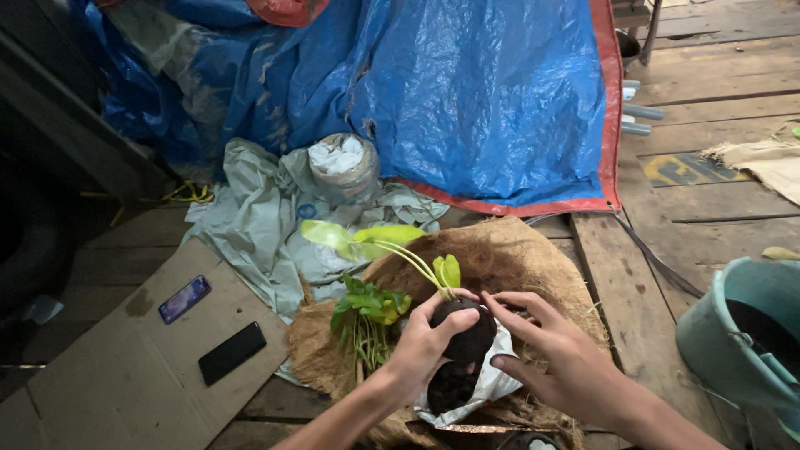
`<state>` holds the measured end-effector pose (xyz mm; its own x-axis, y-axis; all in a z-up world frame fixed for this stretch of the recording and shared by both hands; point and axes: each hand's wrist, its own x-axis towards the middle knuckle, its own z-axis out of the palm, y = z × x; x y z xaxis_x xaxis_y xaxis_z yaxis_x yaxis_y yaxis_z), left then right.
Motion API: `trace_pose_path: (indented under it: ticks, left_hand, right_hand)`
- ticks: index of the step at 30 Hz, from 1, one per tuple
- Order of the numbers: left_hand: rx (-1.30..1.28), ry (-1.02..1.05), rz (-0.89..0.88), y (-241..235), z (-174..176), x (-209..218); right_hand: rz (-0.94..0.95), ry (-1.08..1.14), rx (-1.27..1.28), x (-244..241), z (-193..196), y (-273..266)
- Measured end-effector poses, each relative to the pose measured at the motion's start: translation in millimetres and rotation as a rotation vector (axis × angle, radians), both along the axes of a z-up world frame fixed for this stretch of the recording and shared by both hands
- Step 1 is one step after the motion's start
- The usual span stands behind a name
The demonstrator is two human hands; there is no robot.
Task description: The person holds a small plant with a soil root ball and repeatedly packs additional soil around the roots using both hands. The person is sitting on a wooden floor with a burlap sack and a blue tarp in the background.
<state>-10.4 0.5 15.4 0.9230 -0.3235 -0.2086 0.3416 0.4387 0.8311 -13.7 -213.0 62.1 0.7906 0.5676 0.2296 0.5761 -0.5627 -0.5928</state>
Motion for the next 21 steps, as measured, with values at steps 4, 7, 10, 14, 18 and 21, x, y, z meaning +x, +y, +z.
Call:
trace_pose_path:
  ticks: [4,7,10,14,18,21]
  left_hand:
    - [0.007,-0.044,0.046,-3,4,-2]
    - [0.062,-0.091,0.075,-5,6,-5]
    - [0.027,-0.051,0.076,-4,7,-2]
    - [-0.087,-0.039,0.060,7,3,0]
    - [-0.120,-0.104,0.047,12,0,2]
    - [-0.107,-0.062,0.091,11,-1,2]
  right_hand:
    - [-0.015,-0.058,0.031,-3,0,1]
    - [-0.031,0.006,0.064,-5,3,3]
    - [-0.004,-0.067,0.034,-6,8,7]
    - [-0.029,-0.040,0.021,-4,8,12]
    - [-0.016,-0.126,0.051,-2,7,15]
    - [0.015,-0.291,0.038,-5,0,21]
